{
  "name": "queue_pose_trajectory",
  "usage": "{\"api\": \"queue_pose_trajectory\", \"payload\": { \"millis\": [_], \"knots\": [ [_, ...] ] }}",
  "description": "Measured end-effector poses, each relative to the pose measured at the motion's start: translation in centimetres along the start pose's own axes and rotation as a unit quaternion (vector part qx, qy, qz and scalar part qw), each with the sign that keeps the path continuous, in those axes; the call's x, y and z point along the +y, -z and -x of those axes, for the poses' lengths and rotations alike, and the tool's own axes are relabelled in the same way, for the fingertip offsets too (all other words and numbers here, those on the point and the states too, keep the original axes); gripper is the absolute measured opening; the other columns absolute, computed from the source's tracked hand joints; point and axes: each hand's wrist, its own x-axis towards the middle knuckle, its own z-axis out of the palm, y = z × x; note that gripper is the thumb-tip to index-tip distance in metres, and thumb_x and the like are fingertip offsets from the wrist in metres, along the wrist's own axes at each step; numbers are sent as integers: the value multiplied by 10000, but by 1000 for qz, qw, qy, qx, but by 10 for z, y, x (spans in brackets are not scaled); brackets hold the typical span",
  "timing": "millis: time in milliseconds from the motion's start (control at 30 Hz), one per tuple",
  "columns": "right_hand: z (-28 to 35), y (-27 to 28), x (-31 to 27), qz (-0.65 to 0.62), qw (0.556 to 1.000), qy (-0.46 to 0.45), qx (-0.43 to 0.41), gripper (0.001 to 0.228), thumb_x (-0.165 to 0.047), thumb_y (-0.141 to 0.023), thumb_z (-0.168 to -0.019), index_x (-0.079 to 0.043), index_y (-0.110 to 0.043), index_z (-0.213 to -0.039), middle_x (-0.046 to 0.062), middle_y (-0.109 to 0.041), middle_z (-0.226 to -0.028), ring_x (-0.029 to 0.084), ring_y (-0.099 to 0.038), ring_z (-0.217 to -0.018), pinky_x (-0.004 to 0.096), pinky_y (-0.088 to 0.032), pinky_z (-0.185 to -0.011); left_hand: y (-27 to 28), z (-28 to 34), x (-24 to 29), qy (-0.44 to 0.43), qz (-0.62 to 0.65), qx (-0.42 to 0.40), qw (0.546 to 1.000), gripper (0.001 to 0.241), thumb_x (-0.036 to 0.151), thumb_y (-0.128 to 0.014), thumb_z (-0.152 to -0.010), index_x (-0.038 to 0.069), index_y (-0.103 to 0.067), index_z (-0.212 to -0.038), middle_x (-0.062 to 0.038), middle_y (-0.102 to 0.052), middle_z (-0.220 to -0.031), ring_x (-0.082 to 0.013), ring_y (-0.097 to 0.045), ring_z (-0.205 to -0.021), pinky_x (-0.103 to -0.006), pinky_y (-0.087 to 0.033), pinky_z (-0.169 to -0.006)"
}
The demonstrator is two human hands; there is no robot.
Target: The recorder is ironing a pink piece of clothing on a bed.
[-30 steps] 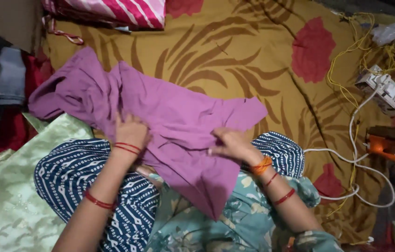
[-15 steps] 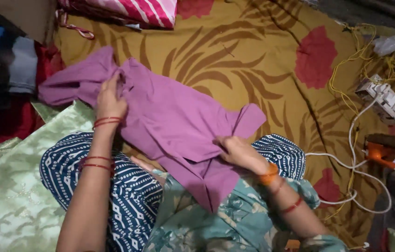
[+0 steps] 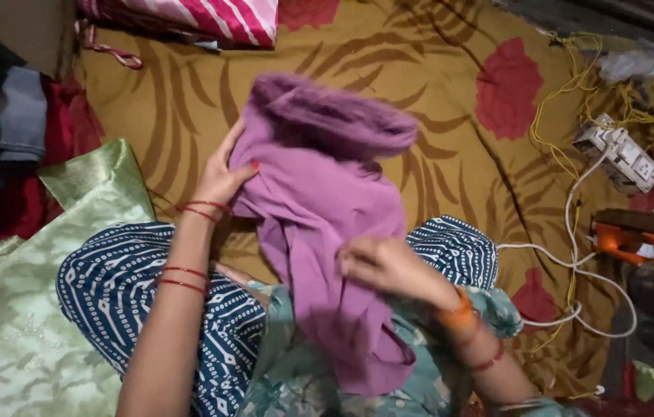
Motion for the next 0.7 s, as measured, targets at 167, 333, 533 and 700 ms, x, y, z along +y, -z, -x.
{"api": "queue_pose_trajectory", "payload": {
  "millis": [167, 333, 533, 700],
  "knots": [
    [-33, -43, 96, 156, 977, 19, 146, 317, -302, -692, -884, -71, -693, -1100, 177, -726, -940, 379, -703, -860, 457, -542, -719, 26, 1, -183, -16, -79, 82, 993, 780, 47, -770, -822, 44, -430, -1523, -171, -543, -1487, -264, -529, -1360, -351, -407, -1139],
    [-54, -57, 96, 131, 986, -17, 106, 328, -303, -685, -891, -60, -713, -1109, 200, -719, -954, 405, -693, -878, 491, -536, -746, 13, 4, -175, 135, -15, 133, 982, 786, 160, -700, -883, 101, -333, -1576, -205, -647, -1329, -271, -651, -1176, -362, -531, -993],
    [-114, -38, 72, 100, 966, -3, 238, 249, -282, -654, -960, -50, -708, -1032, 163, -730, -949, 368, -706, -892, 450, -540, -765, 6, -1, -198, 127, 114, 154, 973, 792, 56, -737, -845, 65, -337, -1528, -175, -587, -1388, -256, -654, -1201, -370, -559, -1004],
    [-167, -55, 62, -37, 967, -18, 250, 317, -332, -703, -913, -59, -693, -1075, 135, -733, -902, 303, -733, -789, 385, -562, -709, -21, 23, -138, 128, -31, 26, 991, 813, 19, -730, -772, 102, -478, -1540, -131, -552, -1495, -260, -480, -1399, -374, -407, -1137]
  ]
}}
